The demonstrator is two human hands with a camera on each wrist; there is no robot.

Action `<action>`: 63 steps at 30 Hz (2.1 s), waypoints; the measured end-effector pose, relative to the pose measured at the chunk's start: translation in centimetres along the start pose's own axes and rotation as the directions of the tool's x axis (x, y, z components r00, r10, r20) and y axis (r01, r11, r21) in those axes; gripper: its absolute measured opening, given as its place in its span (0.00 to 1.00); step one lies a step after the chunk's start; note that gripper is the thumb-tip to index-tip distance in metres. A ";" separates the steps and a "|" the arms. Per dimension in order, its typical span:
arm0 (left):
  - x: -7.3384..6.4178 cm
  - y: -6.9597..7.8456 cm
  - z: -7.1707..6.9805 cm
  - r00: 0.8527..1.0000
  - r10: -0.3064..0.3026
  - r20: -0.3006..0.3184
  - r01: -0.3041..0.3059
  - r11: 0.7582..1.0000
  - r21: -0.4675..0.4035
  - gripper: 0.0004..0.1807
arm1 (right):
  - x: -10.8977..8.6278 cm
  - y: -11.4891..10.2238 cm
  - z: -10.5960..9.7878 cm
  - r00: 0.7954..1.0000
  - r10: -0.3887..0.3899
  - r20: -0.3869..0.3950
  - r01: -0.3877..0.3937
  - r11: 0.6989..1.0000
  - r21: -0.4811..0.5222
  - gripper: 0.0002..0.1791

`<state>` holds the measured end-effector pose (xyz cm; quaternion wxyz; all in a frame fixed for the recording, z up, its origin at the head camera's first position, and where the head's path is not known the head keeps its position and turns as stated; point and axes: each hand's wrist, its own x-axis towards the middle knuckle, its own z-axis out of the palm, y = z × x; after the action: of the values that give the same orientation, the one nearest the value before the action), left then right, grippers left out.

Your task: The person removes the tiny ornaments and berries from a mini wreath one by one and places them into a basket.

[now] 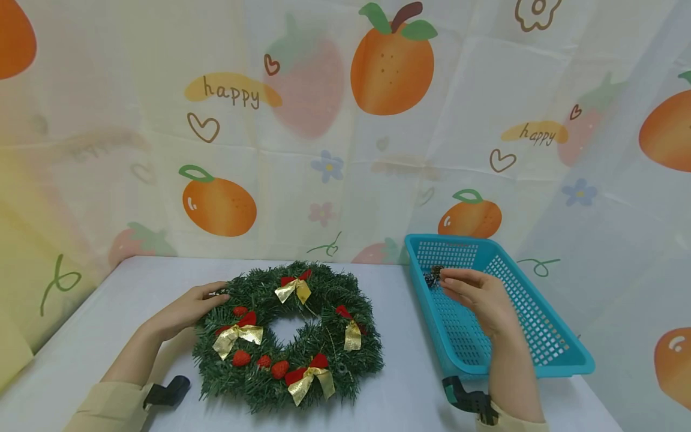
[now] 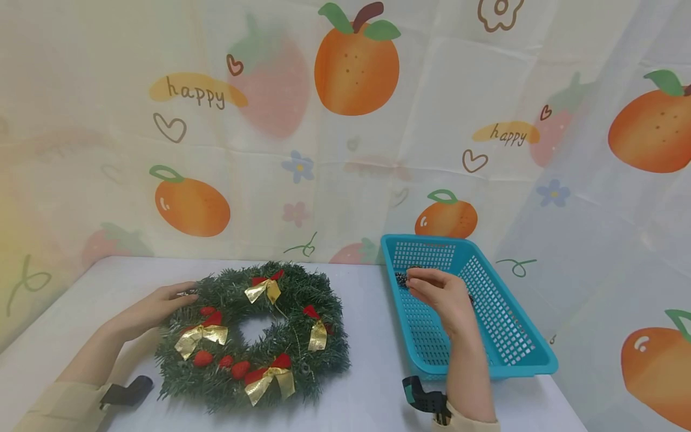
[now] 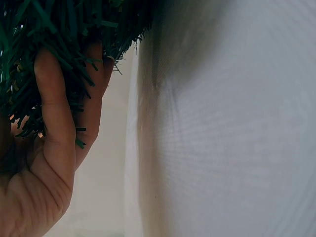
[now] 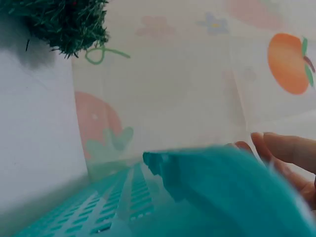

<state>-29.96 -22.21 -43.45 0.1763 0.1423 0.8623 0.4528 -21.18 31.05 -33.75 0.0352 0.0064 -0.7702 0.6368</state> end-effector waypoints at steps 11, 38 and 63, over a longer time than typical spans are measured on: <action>0.1 -0.1 0.0 1.000 0.000 -0.005 0.000 1.000 0.002 0.41 | 0.0 -0.5 1.6 0.998 -0.054 0.025 0.054 0.998 0.031 0.22; 0.2 -0.2 -0.1 1.000 0.008 0.003 -0.008 1.000 0.001 0.40 | 0.2 -0.3 5.1 0.977 -0.120 0.176 0.109 0.991 0.075 0.18; 0.0 0.0 0.0 1.000 0.005 0.003 -0.005 1.000 -0.002 0.40 | 0.2 0.2 8.6 0.949 -0.070 0.308 0.059 0.997 0.044 0.22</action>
<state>-30.00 -22.25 -43.45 0.1767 0.1451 0.8613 0.4538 -21.83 22.66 -35.58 -0.0650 0.1318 -0.7547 0.6395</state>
